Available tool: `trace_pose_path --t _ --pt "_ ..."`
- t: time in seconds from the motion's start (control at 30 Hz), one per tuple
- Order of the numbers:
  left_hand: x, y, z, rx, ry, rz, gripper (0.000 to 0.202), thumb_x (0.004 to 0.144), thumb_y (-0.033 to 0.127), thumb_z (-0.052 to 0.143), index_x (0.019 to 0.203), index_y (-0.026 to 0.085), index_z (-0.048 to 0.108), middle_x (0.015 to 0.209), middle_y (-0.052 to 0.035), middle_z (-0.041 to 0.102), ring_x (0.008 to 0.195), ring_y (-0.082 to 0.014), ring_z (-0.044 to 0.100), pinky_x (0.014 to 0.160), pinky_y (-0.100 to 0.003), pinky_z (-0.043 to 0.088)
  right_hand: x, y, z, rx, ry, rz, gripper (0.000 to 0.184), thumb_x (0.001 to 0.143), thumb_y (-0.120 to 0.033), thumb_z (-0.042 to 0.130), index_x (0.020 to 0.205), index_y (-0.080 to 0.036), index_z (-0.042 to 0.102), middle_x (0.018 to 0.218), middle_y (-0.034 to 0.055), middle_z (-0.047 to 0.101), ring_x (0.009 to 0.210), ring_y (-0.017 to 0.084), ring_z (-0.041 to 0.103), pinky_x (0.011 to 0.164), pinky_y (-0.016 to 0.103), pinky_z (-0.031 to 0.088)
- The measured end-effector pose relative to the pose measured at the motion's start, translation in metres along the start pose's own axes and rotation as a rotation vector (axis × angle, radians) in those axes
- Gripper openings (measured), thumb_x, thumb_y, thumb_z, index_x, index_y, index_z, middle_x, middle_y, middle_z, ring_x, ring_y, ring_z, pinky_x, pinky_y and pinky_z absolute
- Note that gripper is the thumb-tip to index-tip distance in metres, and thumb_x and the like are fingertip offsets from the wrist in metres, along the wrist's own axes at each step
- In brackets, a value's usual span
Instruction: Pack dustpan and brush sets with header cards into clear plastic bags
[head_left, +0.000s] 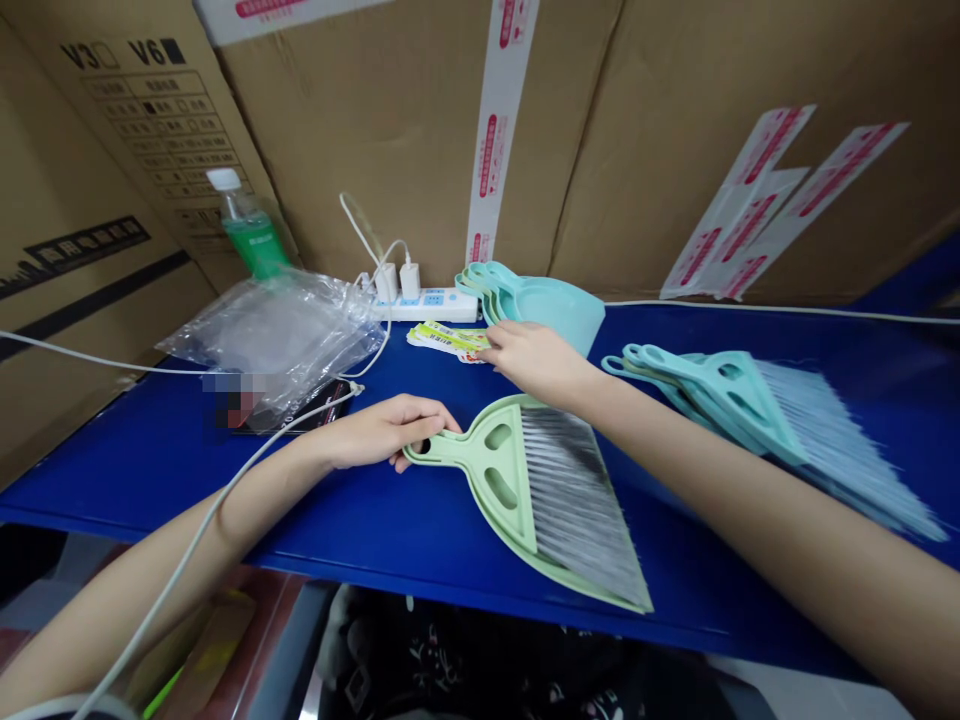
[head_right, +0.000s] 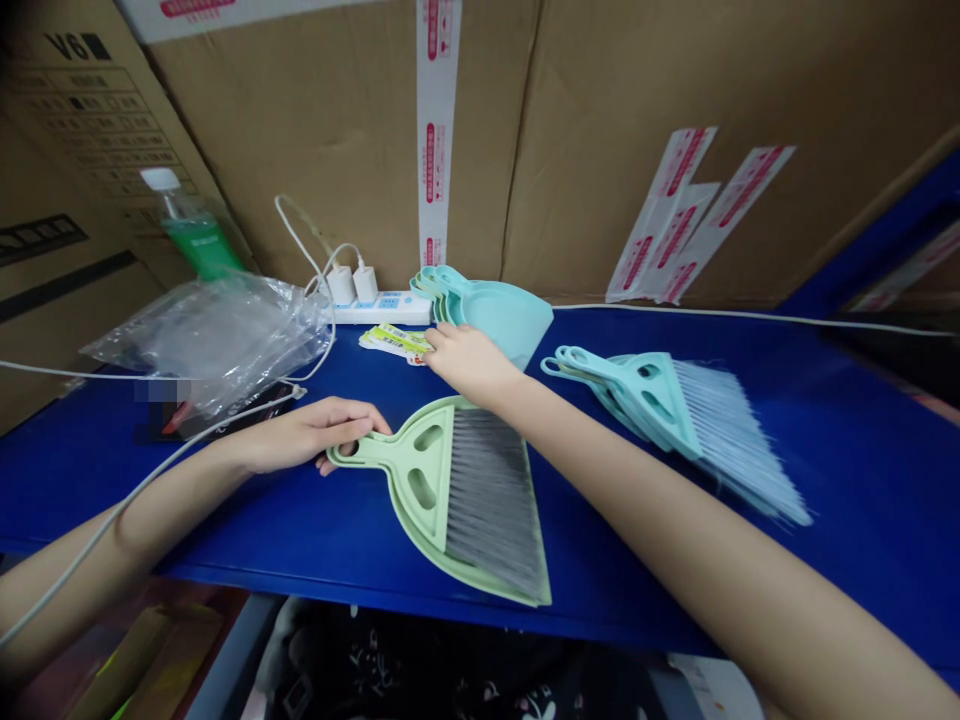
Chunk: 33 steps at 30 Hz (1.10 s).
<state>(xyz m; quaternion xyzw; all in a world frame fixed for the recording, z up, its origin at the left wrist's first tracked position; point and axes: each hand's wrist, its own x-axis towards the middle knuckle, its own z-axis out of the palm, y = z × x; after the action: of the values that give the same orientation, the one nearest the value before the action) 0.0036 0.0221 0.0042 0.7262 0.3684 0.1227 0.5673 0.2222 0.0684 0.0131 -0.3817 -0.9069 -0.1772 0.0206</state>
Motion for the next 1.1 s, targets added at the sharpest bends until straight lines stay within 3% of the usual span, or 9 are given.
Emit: trace_pose_path --t 0.17,0.33,0.43,0.7,0.9,1.1 --pt "0.0 0.001 0.0 0.009 -0.004 -0.001 0.039 0.09 0.051 0.051 0.099 0.014 0.061 0.058 0.0082 0.039 0.046 -0.0061 0.039 0.042 -0.016 0.036 0.008 -0.004 -0.003 -0.013 0.009 -0.038 0.031 0.089 0.0 0.043 0.088 -0.01 0.072 0.088 0.015 0.068 0.09 0.026 0.058 0.069 0.034 0.039" --pt "-0.001 0.001 0.0 0.019 0.014 -0.012 0.042 0.089 0.054 0.052 0.099 0.014 0.062 0.059 0.0077 0.038 0.047 -0.0064 0.039 0.042 -0.016 0.036 0.005 -0.002 -0.006 -0.014 0.063 -0.022 0.033 0.091 -0.001 0.038 0.093 -0.012 0.069 0.093 0.0149 0.067 0.091 0.026 0.056 0.068 0.034 0.037" --pt "-0.001 0.0 0.0 0.026 0.008 -0.015 0.043 0.088 0.055 0.052 0.099 0.015 0.062 0.059 0.0079 0.038 0.047 -0.0065 0.039 0.042 -0.016 0.036 -0.001 0.002 -0.008 -0.017 0.088 -0.004 0.034 0.092 -0.002 0.036 0.093 -0.014 0.067 0.094 0.0143 0.067 0.091 0.026 0.055 0.068 0.034 0.035" --pt "-0.001 0.001 0.0 0.031 0.001 -0.005 0.041 0.09 0.053 0.051 0.099 0.014 0.061 0.059 0.0081 0.037 0.046 -0.0064 0.039 0.042 -0.016 0.036 -0.032 0.008 -0.021 0.057 0.142 0.058 0.029 0.094 -0.013 0.038 0.088 -0.019 0.066 0.073 0.0081 0.065 0.077 0.024 0.058 0.066 0.034 0.035" --pt "0.0 0.001 0.0 0.048 -0.004 0.003 0.041 0.09 0.052 0.05 0.099 0.014 0.062 0.062 0.0068 0.039 0.048 -0.006 0.038 0.042 -0.015 0.037 -0.075 0.006 -0.031 0.376 0.227 -0.01 0.03 0.095 -0.027 0.04 0.084 -0.023 0.067 0.077 0.0053 0.069 0.073 0.021 0.061 0.066 0.034 0.041" --pt "0.0 0.003 -0.001 0.062 -0.03 0.005 0.035 0.088 0.046 0.055 0.098 0.013 0.062 0.072 0.0031 0.047 0.055 -0.0067 0.04 0.044 -0.015 0.04 -0.095 0.001 -0.043 0.711 0.105 -0.011 0.024 0.092 -0.028 0.046 0.09 -0.024 0.069 0.082 0.0038 0.072 0.069 0.018 0.065 0.06 0.03 0.045"
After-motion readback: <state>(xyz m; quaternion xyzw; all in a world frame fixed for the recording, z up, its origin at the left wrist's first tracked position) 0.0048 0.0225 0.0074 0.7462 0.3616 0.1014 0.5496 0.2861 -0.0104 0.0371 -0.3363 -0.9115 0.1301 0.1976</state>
